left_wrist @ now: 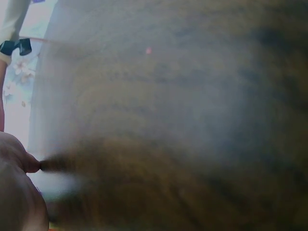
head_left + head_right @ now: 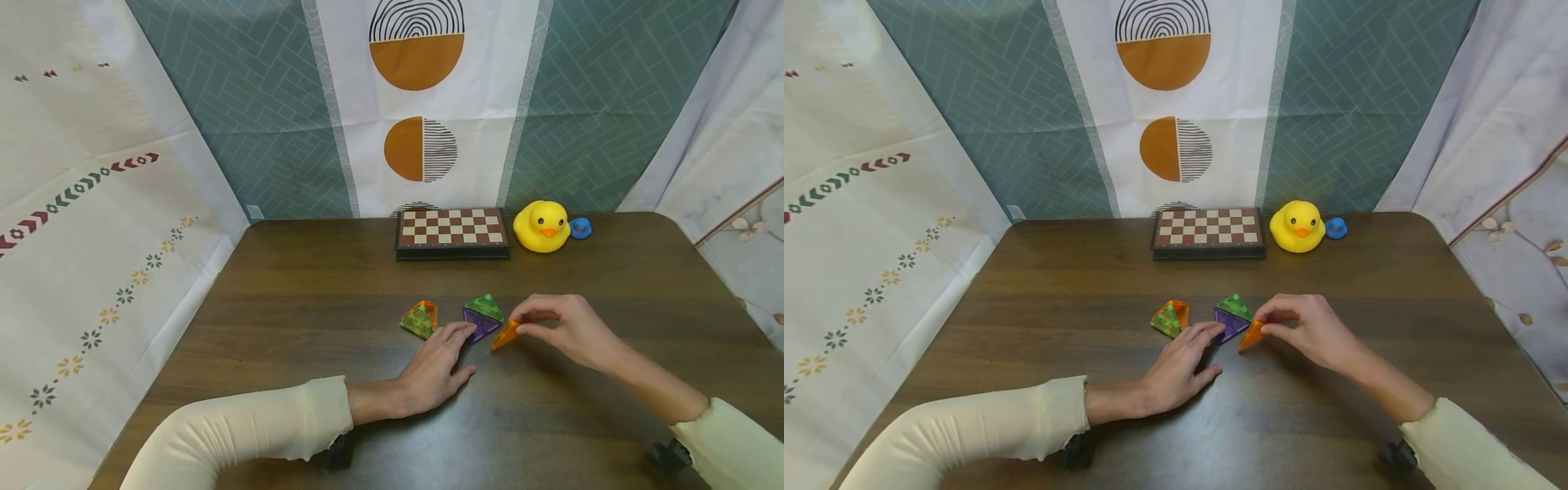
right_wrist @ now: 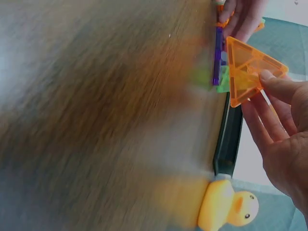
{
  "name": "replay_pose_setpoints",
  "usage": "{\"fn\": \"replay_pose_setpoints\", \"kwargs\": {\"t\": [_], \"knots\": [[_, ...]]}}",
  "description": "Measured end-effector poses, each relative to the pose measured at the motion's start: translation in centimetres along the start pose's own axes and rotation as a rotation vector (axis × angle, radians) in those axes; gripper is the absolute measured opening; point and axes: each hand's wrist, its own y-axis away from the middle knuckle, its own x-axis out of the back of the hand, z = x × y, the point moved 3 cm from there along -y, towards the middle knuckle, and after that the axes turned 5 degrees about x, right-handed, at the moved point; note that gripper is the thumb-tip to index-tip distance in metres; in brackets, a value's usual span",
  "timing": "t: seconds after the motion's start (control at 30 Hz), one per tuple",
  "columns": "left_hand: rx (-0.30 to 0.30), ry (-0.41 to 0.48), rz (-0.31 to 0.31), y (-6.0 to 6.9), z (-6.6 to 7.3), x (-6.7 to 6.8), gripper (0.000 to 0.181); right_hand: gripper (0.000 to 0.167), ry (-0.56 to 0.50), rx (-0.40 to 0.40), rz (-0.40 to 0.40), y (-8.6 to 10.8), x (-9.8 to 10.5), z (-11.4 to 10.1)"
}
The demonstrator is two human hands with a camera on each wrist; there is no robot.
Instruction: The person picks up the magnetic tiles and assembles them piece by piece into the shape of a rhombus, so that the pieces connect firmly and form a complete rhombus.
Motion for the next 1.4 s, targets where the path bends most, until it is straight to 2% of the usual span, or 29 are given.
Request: {"fn": "replay_pose_setpoints", "kwargs": {"t": [0.2, 0.5, 0.87, 1.1, 1.4], "knots": [[-0.004, -0.008, -0.002, 0.0, -0.1, 0.1, 0.066, 0.026, -0.016, -0.046, -0.002, -0.9, -0.7, 0.0], [-0.014, 0.000, 0.011, 0.1, 0.0, 0.1, 0.065, 0.026, -0.021, -0.022, 0.025, -1.6, -1.5, 0.1], [-0.019, 0.005, 0.005, 0.1, 0.0, 0.2, 0.066, 0.026, 0.013, -0.045, 0.034, -2.1, -2.0, 0.5], [-0.023, 0.001, 0.005, 0.0, 0.1, 0.2, 0.066, 0.026, 0.039, -0.093, 0.025, -2.2, -2.5, 0.8], [-0.025, -0.011, 0.001, 0.0, 0.0, 0.2, 0.066, 0.029, 0.039, -0.081, 0.050, -2.2, -2.7, 0.8]]}}
